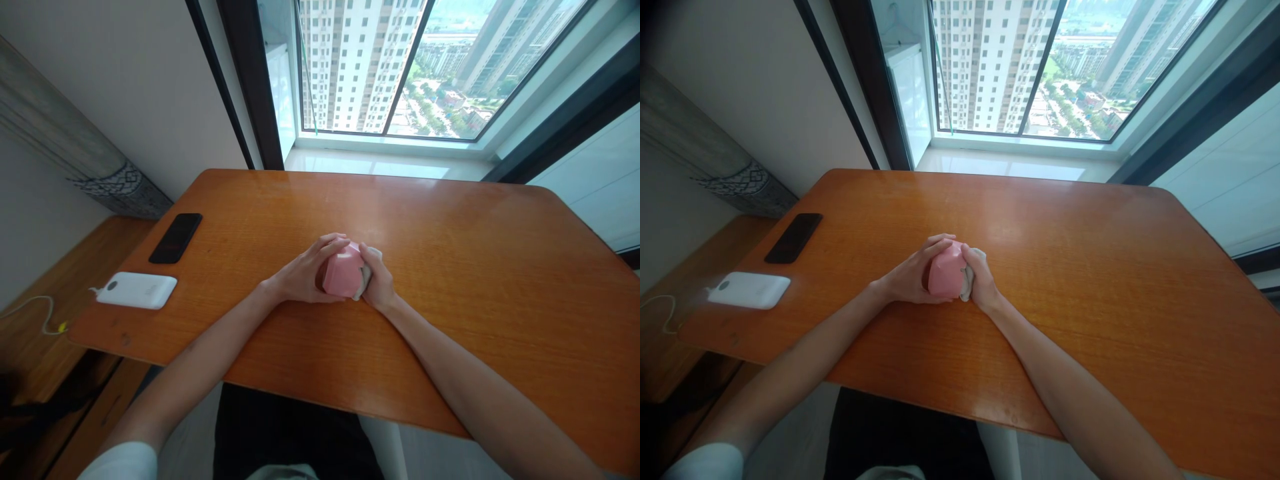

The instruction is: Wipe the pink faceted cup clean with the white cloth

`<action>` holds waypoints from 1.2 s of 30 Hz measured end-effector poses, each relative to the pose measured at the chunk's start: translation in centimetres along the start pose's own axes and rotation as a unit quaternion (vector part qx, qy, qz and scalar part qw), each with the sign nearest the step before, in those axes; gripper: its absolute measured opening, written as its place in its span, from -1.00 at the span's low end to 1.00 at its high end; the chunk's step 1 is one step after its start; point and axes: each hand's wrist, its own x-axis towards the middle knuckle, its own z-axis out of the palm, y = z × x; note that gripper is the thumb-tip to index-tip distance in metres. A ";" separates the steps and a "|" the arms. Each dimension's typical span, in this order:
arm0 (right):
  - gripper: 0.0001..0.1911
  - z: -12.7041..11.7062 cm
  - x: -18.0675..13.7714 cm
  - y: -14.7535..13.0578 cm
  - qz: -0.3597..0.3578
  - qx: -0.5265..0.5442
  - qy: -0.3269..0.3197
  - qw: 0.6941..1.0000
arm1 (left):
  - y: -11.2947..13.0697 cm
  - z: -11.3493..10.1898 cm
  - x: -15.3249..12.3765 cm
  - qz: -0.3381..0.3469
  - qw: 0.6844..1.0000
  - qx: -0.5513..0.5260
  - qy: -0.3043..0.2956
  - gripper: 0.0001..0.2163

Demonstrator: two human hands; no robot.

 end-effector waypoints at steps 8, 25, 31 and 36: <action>-0.38 0.5 -0.5 -1.8 -0.040 -0.092 -0.127 0.987 | 0.5 -0.7 -0.1 -0.101 0.984 -0.143 0.018 0.32; -0.76 -1.1 -0.2 -0.6 -0.139 -0.261 -0.044 0.954 | 1.1 -1.4 0.7 -0.178 0.969 -0.171 0.027 0.10; -0.73 -1.8 -0.4 -0.3 -0.292 -0.379 -0.189 0.858 | 0.5 -1.6 0.3 -0.186 0.960 -0.207 -0.005 -0.26; -0.78 -2.3 0.0 0.2 -0.341 -0.401 -0.168 0.833 | 0.4 -1.5 0.3 -0.201 0.963 -0.178 0.009 -0.22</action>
